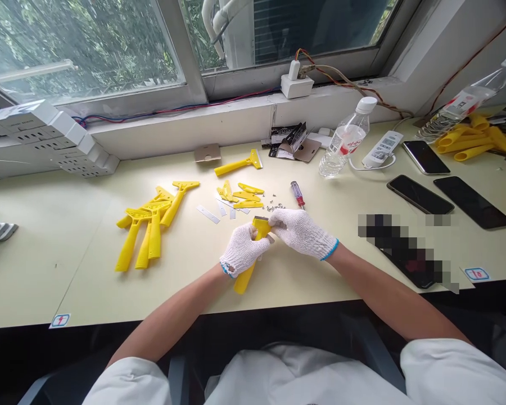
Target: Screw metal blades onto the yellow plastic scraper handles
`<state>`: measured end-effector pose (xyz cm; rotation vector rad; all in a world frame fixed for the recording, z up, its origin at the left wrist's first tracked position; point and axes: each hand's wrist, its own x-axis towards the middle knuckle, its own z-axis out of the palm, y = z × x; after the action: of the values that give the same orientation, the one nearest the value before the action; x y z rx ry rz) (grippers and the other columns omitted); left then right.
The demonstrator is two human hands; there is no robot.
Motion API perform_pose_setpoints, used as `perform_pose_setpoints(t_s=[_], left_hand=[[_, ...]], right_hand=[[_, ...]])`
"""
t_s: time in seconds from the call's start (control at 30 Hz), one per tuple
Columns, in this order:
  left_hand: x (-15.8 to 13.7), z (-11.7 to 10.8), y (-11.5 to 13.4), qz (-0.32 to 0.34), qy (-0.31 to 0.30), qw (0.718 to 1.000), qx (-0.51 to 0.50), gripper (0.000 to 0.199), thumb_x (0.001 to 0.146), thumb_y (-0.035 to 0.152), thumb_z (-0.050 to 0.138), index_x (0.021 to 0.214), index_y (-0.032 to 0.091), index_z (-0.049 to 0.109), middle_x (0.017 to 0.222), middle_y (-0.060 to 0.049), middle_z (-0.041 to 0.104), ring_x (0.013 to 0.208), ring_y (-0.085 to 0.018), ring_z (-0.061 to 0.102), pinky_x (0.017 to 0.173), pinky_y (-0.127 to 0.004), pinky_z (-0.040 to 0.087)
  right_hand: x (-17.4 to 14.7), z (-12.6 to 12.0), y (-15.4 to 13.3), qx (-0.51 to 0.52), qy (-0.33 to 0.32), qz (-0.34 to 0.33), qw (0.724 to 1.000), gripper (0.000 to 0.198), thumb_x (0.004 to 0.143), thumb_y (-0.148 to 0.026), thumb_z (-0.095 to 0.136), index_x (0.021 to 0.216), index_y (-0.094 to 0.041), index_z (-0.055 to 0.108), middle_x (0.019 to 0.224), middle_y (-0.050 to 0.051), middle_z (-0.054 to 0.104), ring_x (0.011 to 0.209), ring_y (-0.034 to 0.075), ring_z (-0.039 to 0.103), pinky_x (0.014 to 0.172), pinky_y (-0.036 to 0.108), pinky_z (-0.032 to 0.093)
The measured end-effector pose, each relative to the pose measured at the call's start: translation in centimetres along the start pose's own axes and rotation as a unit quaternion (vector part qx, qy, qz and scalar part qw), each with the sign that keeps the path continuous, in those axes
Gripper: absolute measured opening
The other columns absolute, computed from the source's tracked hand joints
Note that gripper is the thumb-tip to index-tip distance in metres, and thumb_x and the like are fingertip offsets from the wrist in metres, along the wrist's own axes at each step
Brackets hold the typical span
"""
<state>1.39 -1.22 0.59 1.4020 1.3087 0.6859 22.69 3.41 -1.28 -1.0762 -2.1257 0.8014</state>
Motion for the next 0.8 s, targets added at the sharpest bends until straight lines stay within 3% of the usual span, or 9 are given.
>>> perform_pose_setpoints(t_s=[0.33, 0.6, 0.8], left_hand=[[0.17, -0.30, -0.22, 0.002, -0.018, 1.000, -0.019, 0.016, 0.085, 0.031, 0.072, 0.093, 0.017, 0.074, 0.058, 0.004, 0.062, 0.050, -0.013, 0.055, 0.057, -0.027, 0.044], [0.18, -0.47, -0.58, 0.007, -0.028, 1.000, -0.009, 0.018, 0.087, 0.031, 0.069, 0.091, 0.016, 0.078, 0.055, 0.003, 0.062, 0.050, -0.013, 0.054, 0.058, -0.027, 0.044], [0.17, -0.55, -0.39, 0.002, -0.033, 0.999, 0.021, 0.024, 0.090, 0.037, 0.071, 0.082, 0.016, 0.076, 0.053, 0.001, 0.062, 0.050, -0.014, 0.054, 0.058, -0.028, 0.045]], right_hand=[[0.22, -0.33, -0.42, 0.093, -0.008, 0.076, 0.993, 0.007, 0.092, -0.016, 0.074, 0.098, -0.018, 0.072, 0.097, 0.004, 0.078, 0.089, 0.018, 0.076, 0.087, 0.032, 0.063], [0.26, -0.35, 0.13, 0.023, 0.012, -0.016, 1.000, 0.006, 0.094, -0.013, 0.072, 0.095, -0.018, 0.074, 0.093, 0.004, 0.077, 0.084, 0.017, 0.073, 0.082, 0.031, 0.061], [0.24, -0.48, -0.32, 0.029, 0.011, -0.009, 0.999, 0.004, 0.093, -0.013, 0.074, 0.092, -0.017, 0.074, 0.089, 0.003, 0.076, 0.078, 0.015, 0.070, 0.079, 0.029, 0.059]])
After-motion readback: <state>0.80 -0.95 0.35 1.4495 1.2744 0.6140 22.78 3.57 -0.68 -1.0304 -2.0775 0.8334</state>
